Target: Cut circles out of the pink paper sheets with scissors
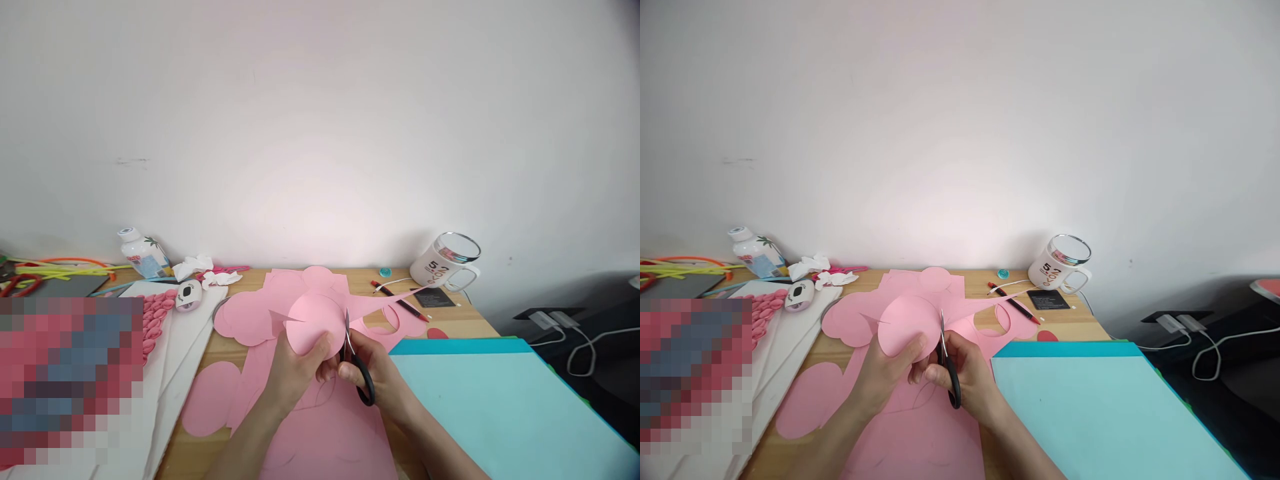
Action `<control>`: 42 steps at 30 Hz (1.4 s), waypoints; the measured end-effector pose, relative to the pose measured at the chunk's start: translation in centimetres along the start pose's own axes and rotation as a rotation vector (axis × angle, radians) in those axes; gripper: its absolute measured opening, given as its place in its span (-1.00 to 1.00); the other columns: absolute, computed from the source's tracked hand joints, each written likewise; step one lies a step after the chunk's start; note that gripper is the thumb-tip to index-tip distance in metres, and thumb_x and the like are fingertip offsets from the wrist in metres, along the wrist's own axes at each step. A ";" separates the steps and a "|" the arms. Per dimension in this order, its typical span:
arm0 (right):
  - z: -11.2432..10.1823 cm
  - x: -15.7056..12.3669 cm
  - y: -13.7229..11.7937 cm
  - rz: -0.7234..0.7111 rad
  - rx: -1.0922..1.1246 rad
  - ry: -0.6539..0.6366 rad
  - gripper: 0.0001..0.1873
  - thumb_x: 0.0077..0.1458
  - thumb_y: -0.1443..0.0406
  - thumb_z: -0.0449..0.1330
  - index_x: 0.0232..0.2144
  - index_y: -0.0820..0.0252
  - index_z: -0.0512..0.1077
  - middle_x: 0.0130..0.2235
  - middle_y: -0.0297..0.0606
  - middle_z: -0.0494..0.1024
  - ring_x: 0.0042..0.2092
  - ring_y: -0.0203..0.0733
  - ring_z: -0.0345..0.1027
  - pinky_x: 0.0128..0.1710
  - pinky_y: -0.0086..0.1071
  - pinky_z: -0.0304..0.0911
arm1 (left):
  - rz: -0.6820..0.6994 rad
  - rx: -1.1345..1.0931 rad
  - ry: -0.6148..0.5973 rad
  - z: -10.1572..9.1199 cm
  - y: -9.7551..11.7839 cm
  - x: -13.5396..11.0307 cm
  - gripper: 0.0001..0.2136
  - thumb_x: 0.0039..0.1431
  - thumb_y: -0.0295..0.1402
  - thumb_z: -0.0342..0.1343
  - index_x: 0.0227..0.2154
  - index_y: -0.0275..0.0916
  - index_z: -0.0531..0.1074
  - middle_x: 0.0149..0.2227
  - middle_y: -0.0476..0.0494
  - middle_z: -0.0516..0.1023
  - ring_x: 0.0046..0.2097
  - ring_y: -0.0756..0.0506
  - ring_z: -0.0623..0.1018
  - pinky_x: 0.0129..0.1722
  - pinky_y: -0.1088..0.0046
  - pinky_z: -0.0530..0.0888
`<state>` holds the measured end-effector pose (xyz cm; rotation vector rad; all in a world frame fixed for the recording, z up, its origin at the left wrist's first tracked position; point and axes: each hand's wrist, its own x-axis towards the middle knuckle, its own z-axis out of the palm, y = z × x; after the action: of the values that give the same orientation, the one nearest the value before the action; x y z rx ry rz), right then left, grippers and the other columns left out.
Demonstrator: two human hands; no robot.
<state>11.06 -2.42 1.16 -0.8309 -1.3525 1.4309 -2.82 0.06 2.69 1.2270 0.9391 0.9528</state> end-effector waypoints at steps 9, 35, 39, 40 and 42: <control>0.1 0.0 0.2 -0.028 0.057 -0.009 -0.65 0.00 0.05 0.25 -0.41 0.19 0.29 -0.44 -0.22 0.51 -0.31 -0.11 0.40 -0.37 -0.31 0.24 | -0.033 -0.005 0.031 -0.1 0.1 0.1 -0.70 0.01 -0.30 0.09 -0.75 -0.28 0.30 -0.75 0.00 0.30 -0.68 0.06 0.28 -0.65 0.51 0.25; -0.3 0.0 0.7 0.011 0.003 0.017 -0.60 -0.05 0.01 0.28 -0.39 0.20 0.31 -0.47 -0.25 0.46 -0.40 -0.16 0.36 -0.44 -0.35 0.22 | -0.028 -0.006 -0.002 -0.5 0.0 0.3 -0.73 -0.03 -0.40 0.11 -0.76 -0.28 0.26 -0.73 0.02 0.30 -0.68 0.08 0.26 -0.68 0.55 0.23; -0.5 -0.1 1.2 0.019 -0.051 0.075 -0.48 -0.20 -0.08 0.32 -0.41 0.20 0.34 -0.51 -0.29 0.43 -0.45 -0.18 0.33 -0.48 -0.36 0.23 | -0.042 -0.009 0.008 -0.4 0.2 0.2 -0.72 -0.04 -0.40 0.12 -0.78 -0.28 0.26 -0.74 0.03 0.29 -0.69 0.09 0.26 -0.69 0.56 0.23; -0.6 -0.2 1.3 0.022 -0.067 0.091 -0.46 -0.24 -0.10 0.32 -0.41 0.21 0.34 -0.52 -0.30 0.43 -0.46 -0.19 0.32 -0.49 -0.36 0.24 | -0.043 -0.008 0.012 -0.4 0.3 0.2 -0.71 -0.05 -0.39 0.12 -0.79 -0.28 0.26 -0.75 0.03 0.28 -0.70 0.09 0.26 -0.69 0.56 0.23; -0.7 -0.2 1.4 0.026 -0.086 0.105 -0.43 -0.28 -0.12 0.33 -0.42 0.21 0.35 -0.53 -0.31 0.42 -0.48 -0.20 0.31 -0.50 -0.36 0.24 | -0.043 -0.006 0.017 -0.4 0.4 0.2 -0.70 -0.05 -0.38 0.13 -0.80 -0.28 0.26 -0.76 0.03 0.28 -0.71 0.09 0.26 -0.70 0.56 0.22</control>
<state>11.47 -2.28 -0.30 -0.9694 -1.3346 1.3382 -3.11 0.41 3.00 1.1908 0.9719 0.9322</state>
